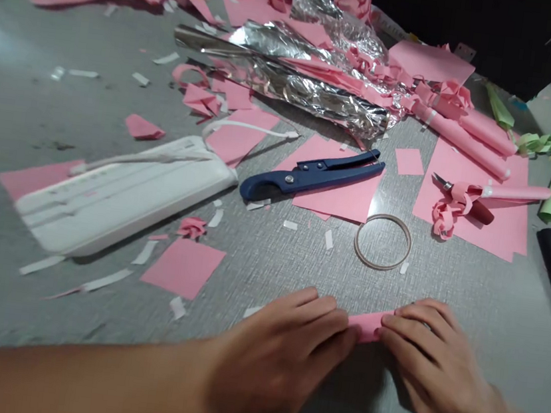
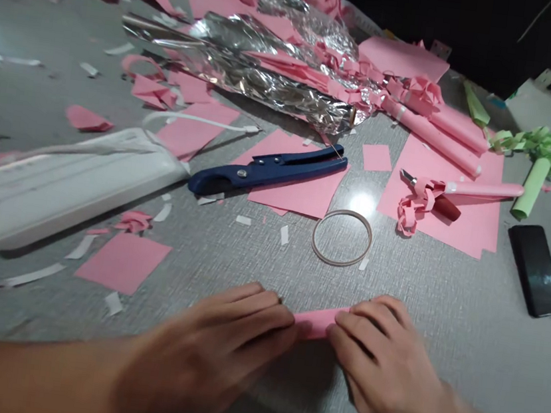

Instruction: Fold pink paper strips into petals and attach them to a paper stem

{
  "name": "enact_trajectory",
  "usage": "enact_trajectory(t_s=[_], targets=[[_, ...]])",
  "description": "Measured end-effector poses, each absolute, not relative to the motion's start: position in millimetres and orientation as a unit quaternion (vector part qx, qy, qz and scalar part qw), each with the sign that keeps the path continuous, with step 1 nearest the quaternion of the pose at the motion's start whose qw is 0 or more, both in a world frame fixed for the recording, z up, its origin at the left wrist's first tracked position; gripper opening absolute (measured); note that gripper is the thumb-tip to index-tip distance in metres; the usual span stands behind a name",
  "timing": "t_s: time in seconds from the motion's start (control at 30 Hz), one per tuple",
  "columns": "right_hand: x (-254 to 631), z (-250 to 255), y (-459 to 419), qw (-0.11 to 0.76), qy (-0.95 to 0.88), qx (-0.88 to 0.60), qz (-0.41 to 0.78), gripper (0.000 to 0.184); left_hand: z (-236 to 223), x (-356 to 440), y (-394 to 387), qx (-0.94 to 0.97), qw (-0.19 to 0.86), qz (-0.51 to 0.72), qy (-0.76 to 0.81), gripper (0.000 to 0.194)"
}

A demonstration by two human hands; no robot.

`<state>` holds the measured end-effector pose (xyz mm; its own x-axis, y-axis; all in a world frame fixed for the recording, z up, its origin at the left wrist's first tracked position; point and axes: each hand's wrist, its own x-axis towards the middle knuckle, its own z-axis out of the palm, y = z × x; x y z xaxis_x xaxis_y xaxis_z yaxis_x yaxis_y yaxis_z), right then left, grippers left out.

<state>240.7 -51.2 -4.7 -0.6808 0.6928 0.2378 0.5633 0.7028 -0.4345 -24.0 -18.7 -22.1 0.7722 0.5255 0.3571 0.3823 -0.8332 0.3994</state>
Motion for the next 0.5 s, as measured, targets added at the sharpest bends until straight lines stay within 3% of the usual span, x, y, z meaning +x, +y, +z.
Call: enact_trajectory(t_s=[0.13,0.5], targets=[[242.0,-6.3,-49.9,0.188,-0.906,-0.344,0.162,0.035,-23.5,-25.4,-15.9,0.921,0.185,0.26,0.225,0.022],[242.7,-7.8,-50.7,0.152,-0.914,-0.348,0.142,0.039,-18.3,-24.6,-17.2,0.952,0.043,0.238,0.19,0.037]])
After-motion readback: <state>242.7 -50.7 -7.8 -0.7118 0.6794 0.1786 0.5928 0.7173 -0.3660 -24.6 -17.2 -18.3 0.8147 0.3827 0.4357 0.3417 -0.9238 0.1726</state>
